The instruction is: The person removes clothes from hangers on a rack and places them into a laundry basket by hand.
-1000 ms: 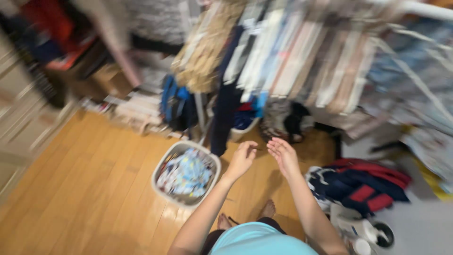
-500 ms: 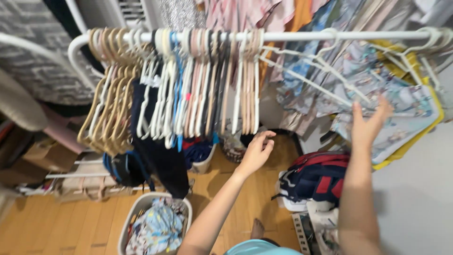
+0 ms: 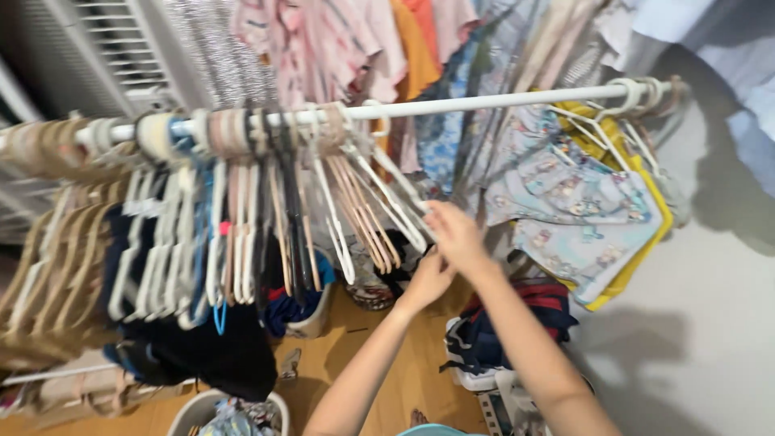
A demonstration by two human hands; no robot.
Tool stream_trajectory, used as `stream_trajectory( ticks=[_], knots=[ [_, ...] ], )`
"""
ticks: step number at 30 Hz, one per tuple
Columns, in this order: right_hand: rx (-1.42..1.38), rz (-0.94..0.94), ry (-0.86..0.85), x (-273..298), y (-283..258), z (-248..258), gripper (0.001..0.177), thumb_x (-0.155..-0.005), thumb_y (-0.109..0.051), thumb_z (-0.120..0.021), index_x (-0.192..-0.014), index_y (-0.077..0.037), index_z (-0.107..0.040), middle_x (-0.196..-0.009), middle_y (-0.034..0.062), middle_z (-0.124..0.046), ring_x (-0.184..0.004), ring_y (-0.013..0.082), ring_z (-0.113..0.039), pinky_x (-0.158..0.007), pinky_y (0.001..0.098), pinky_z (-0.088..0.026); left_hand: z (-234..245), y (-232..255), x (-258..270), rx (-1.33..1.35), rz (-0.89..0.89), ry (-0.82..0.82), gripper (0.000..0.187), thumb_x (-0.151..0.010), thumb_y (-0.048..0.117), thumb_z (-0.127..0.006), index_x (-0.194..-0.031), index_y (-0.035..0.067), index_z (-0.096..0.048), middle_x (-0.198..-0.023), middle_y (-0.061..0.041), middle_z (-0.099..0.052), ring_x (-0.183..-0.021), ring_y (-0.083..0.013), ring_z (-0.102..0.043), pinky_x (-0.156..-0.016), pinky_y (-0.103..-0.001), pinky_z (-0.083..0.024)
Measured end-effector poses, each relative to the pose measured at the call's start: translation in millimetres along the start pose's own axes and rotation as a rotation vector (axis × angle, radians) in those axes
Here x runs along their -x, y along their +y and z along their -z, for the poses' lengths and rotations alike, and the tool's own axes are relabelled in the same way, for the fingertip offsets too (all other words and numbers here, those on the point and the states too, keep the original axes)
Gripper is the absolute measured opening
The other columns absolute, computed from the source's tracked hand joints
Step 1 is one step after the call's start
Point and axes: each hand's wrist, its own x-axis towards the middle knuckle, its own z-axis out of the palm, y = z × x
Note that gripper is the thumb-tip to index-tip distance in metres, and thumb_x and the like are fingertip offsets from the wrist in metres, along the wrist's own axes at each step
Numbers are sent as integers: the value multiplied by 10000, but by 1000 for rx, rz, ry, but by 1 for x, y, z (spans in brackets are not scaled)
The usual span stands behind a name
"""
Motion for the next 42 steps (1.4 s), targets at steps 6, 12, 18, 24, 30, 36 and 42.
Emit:
stream_trajectory(
  ticks=[6,12,18,24,30,36,42],
  knots=[
    [-2,160,106,-4,15,62,264,-992,-150,-607,-1231,-55,-672,-1134,130,-699,-1032,263,-700,-919,351,-538,-35,-18,-38,-49,-23,18,483,-991,101,-617,-1447,50,-465,-1334,-185,-619,-1218,-297,-635,-1010,-388,-502],
    [787,210,586,-37,105,206,296,-907,-80,-709,-1185,20,-682,-1255,217,-605,-1178,418,-541,-1021,515,-403,-46,-1,-81,-9,-3,169,570,-994,111,-604,-1521,93,-386,-1230,-150,-630,-1029,-214,-670,-859,-347,-572],
    [973,36,441,-54,144,243,296,-918,-98,-717,-1201,-11,-707,-1197,190,-603,-1136,405,-576,-977,501,-455,-39,21,-94,31,17,201,536,-1001,119,-579,-1500,88,-386,-1206,-121,-632,-880,-182,-668,-729,-315,-567],
    [654,34,223,-58,98,230,268,-984,-122,-667,-1228,-21,-709,-1161,191,-664,-1017,421,-647,-882,477,-515,-28,18,-110,-53,-63,335,477,-1025,125,-586,-1475,57,-443,-1225,-150,-642,-1020,-222,-680,-857,-341,-567],
    [544,116,69,-72,42,219,277,-1011,-253,-634,-1154,-39,-737,-1100,185,-717,-993,406,-677,-864,459,-533,6,28,-161,-297,-247,495,445,-1032,139,-573,-1455,25,-493,-1378,-220,-567,-1289,-370,-559,-1079,-429,-454],
    [694,-84,-158,-92,28,270,333,-986,-344,-629,-1147,-101,-789,-1018,189,-755,-933,390,-712,-845,451,-545,14,32,-182,-402,-288,636,415,-1033,173,-558,-1422,29,-542,-1404,-200,-576,-1339,-399,-514,-1157,-464,-370],
    [404,-116,-391,-128,63,260,347,-941,-330,-668,-1149,-75,-778,-930,120,-795,-833,245,-719,-769,367,-558,20,44,-181,-589,-358,563,341,-1018,261,-607,-1310,85,-624,-1297,-136,-648,-1302,-350,-543,-1142,-483,-336]
  ],
)
